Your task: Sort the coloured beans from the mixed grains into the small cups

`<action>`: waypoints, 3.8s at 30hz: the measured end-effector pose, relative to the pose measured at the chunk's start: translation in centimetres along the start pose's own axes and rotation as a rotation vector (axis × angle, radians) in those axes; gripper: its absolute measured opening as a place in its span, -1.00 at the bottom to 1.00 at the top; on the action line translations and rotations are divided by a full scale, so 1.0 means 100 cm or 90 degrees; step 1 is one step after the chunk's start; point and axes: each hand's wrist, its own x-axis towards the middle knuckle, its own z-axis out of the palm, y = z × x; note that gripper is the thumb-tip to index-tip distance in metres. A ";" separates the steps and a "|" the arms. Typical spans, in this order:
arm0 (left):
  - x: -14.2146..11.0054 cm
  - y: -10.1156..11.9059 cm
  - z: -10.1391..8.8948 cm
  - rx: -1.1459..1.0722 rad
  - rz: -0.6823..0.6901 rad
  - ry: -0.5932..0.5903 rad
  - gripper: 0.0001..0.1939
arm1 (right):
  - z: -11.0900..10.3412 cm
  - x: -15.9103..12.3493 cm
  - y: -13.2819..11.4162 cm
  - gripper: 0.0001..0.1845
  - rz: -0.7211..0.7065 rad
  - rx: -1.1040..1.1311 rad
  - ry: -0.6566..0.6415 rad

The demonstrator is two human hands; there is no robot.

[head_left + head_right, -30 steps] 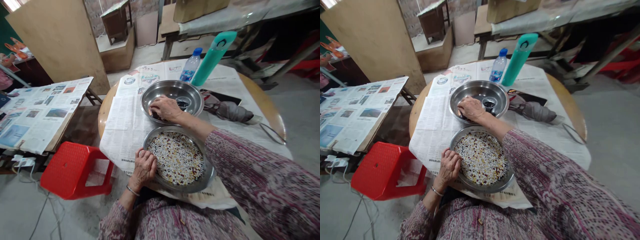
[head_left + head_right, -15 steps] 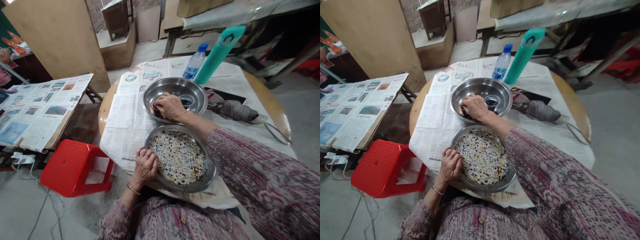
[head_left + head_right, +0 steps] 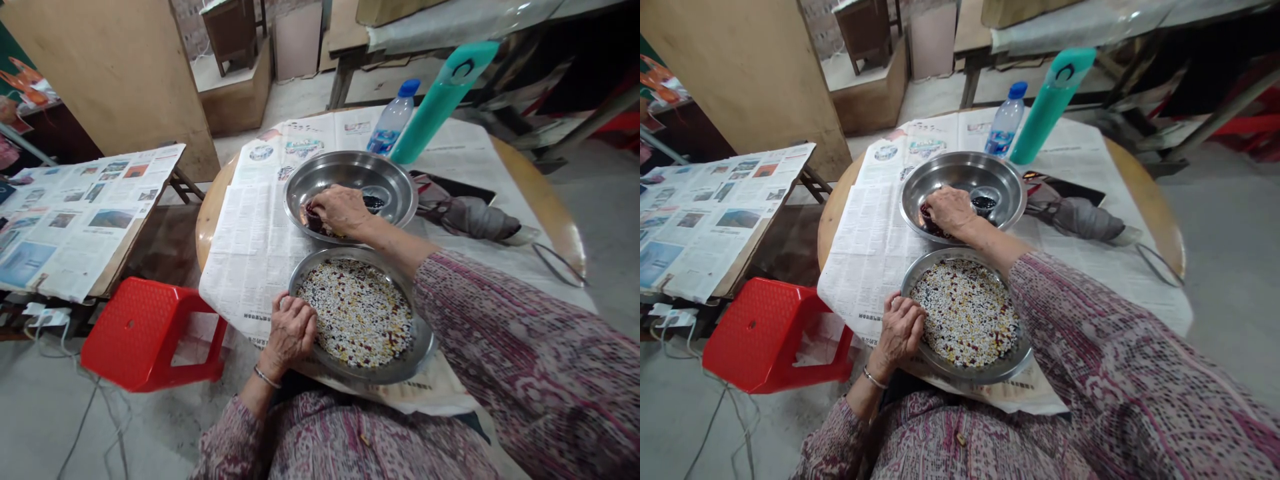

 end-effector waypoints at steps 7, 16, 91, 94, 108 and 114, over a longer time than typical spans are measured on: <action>0.000 0.000 0.000 0.009 -0.008 -0.018 -0.78 | 0.004 -0.001 0.005 -0.70 0.027 0.146 0.110; 0.000 -0.001 0.001 0.013 0.008 -0.008 -0.76 | -0.026 -0.119 -0.016 -0.76 -0.088 0.308 0.044; 0.034 0.049 -0.017 0.010 0.053 -0.346 -0.72 | 0.049 -0.268 -0.020 -0.80 0.208 0.445 0.461; 0.037 0.064 -0.006 -0.003 0.061 -0.360 -0.58 | 0.048 -0.268 -0.020 -0.80 0.211 0.444 0.457; 0.067 0.061 0.008 0.225 -0.023 -0.218 -0.80 | 0.044 -0.265 -0.022 -0.80 0.197 0.467 0.473; 0.073 0.069 0.013 0.190 0.063 -0.219 -0.53 | 0.045 -0.265 -0.022 -0.79 0.201 0.467 0.479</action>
